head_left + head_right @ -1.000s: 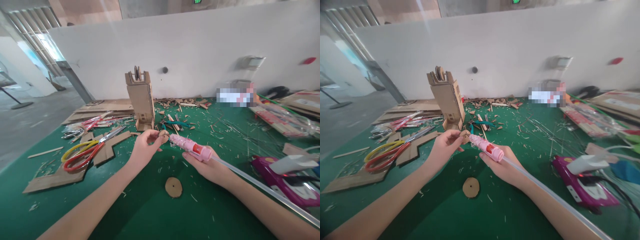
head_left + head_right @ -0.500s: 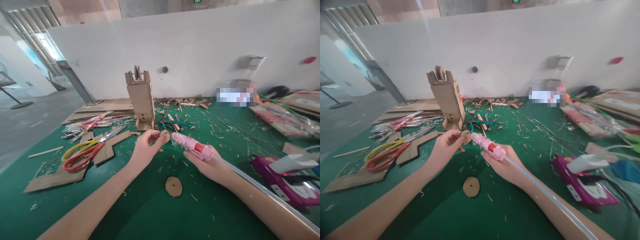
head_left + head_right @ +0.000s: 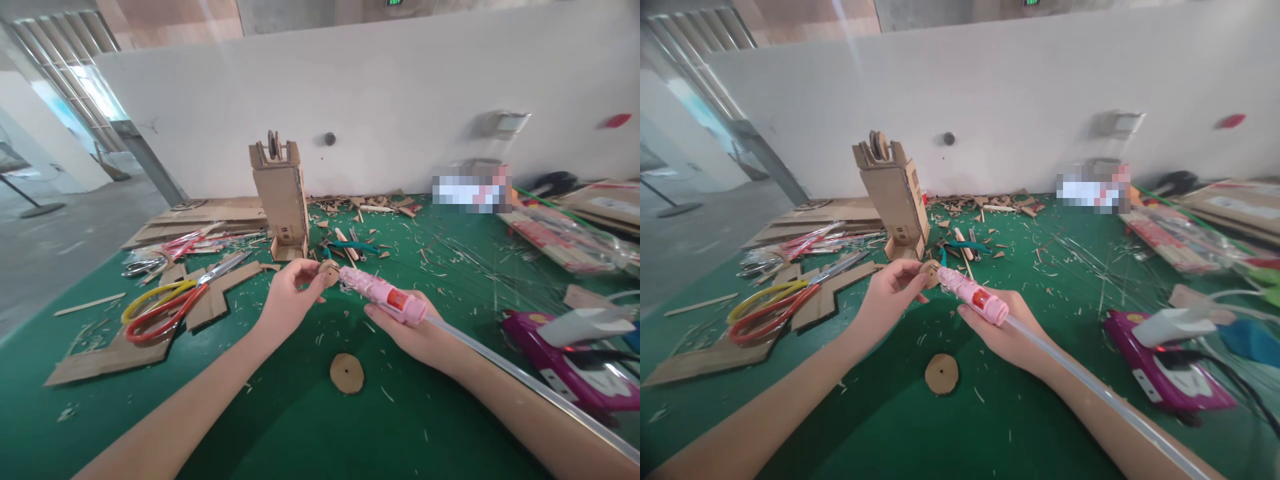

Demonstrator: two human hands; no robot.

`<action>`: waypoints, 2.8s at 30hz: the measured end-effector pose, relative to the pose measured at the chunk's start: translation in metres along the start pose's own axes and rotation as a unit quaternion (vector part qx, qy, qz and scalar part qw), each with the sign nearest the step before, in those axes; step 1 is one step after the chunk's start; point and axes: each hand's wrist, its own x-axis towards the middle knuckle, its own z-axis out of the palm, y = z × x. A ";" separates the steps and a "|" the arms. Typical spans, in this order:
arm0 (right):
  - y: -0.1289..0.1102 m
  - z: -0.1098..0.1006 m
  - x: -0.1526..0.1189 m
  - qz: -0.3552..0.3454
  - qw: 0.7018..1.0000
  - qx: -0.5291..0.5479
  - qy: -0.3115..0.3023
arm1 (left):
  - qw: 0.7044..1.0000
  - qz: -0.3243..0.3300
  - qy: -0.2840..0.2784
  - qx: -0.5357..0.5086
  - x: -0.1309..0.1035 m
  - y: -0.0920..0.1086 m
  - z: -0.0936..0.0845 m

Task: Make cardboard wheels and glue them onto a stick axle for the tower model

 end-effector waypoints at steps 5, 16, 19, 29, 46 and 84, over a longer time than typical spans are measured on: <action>-0.002 0.000 0.000 -0.001 1.000 0.010 -0.004 | 1.000 0.004 -0.003 0.000 0.000 -0.002 0.000; -0.001 0.000 -0.001 -0.016 1.000 0.012 -0.015 | 1.000 0.003 -0.011 0.003 0.001 -0.003 -0.002; -0.001 0.001 -0.001 -0.022 1.000 0.016 -0.008 | 1.000 0.003 -0.008 0.000 0.001 -0.004 -0.001; -0.003 0.000 -0.001 -0.035 0.999 0.022 -0.008 | 1.000 0.004 -0.007 -0.006 0.000 -0.001 0.000; -0.002 0.001 -0.002 -0.032 0.999 0.022 -0.009 | 1.000 0.005 -0.016 -0.009 0.000 -0.002 -0.001; 0.006 -0.008 -0.005 -0.023 0.999 0.049 -0.002 | 0.990 0.129 0.048 -0.028 0.006 -0.011 -0.004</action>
